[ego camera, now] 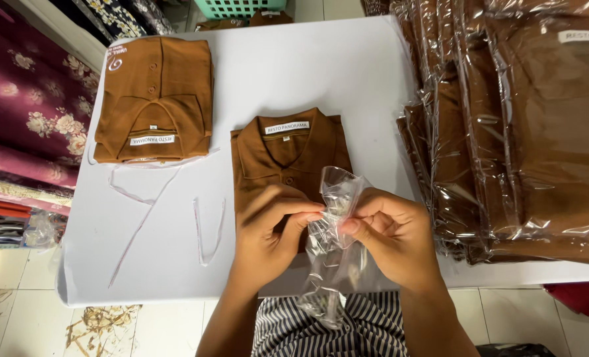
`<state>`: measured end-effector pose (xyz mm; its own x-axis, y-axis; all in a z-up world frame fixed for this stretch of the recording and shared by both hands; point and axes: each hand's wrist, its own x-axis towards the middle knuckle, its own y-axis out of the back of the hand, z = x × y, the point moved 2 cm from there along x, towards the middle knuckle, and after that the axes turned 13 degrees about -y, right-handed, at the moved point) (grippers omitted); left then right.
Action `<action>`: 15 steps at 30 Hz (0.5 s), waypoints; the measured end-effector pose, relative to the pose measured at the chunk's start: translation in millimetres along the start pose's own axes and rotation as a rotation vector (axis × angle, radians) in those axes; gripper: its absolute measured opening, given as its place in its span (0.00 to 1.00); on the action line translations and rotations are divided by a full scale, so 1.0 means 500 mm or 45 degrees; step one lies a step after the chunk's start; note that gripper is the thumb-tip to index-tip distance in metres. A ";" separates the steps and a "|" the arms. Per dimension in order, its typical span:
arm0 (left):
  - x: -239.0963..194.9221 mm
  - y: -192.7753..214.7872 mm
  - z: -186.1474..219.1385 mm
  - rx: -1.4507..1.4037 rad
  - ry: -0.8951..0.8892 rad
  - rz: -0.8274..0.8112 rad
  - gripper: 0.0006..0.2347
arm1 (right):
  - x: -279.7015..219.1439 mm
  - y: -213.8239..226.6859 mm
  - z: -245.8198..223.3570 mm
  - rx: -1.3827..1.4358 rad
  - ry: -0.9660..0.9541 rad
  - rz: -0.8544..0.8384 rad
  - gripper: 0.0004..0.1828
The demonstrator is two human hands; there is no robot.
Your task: The person picks up a brown shirt from a stack, folds it, and slides it into a clear plastic bag. They then remove a protective strip from the bag's adhesive flap and press the flap down to seal the shirt inside.
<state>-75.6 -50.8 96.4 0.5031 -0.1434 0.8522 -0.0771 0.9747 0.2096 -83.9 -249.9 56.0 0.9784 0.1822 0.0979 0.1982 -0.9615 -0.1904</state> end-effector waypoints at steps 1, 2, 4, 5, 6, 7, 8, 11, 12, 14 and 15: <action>-0.002 0.005 -0.004 -0.001 -0.008 0.003 0.02 | 0.006 0.001 0.000 -0.004 0.008 -0.001 0.06; -0.006 0.013 -0.011 0.016 0.046 0.041 0.02 | 0.012 0.002 0.001 0.017 0.020 0.028 0.05; -0.012 0.030 -0.022 0.034 0.098 0.081 0.02 | 0.019 0.010 0.017 0.037 0.034 0.054 0.05; -0.013 0.041 -0.028 0.054 0.156 0.125 0.02 | 0.021 0.021 0.031 0.090 0.042 0.171 0.05; -0.016 0.052 -0.033 0.077 0.216 0.170 0.02 | 0.022 0.031 0.046 0.142 0.047 0.284 0.05; -0.023 0.050 -0.046 0.081 0.217 0.174 0.02 | 0.028 0.039 0.062 0.142 0.046 0.279 0.05; -0.033 0.051 -0.060 0.033 0.280 0.256 0.03 | 0.034 0.049 0.080 0.153 0.033 0.350 0.07; -0.056 0.048 -0.087 -0.056 0.448 0.390 0.04 | 0.051 0.018 0.059 0.150 -0.020 0.396 0.10; -0.059 0.047 -0.098 -0.105 0.538 0.438 0.04 | 0.063 -0.003 0.039 0.136 -0.046 0.377 0.11; -0.050 0.048 -0.099 -0.132 0.550 0.455 0.05 | 0.071 -0.030 0.011 0.110 -0.053 0.269 0.20; -0.047 0.048 -0.101 -0.167 0.566 0.464 0.05 | 0.076 -0.044 -0.001 0.084 -0.063 0.173 0.31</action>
<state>-45.9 -15.4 57.2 0.7789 0.2630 0.5693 -0.2203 0.9647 -0.1442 -50.8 -221.9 64.5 0.9978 0.0628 0.0191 0.0656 -0.9626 -0.2628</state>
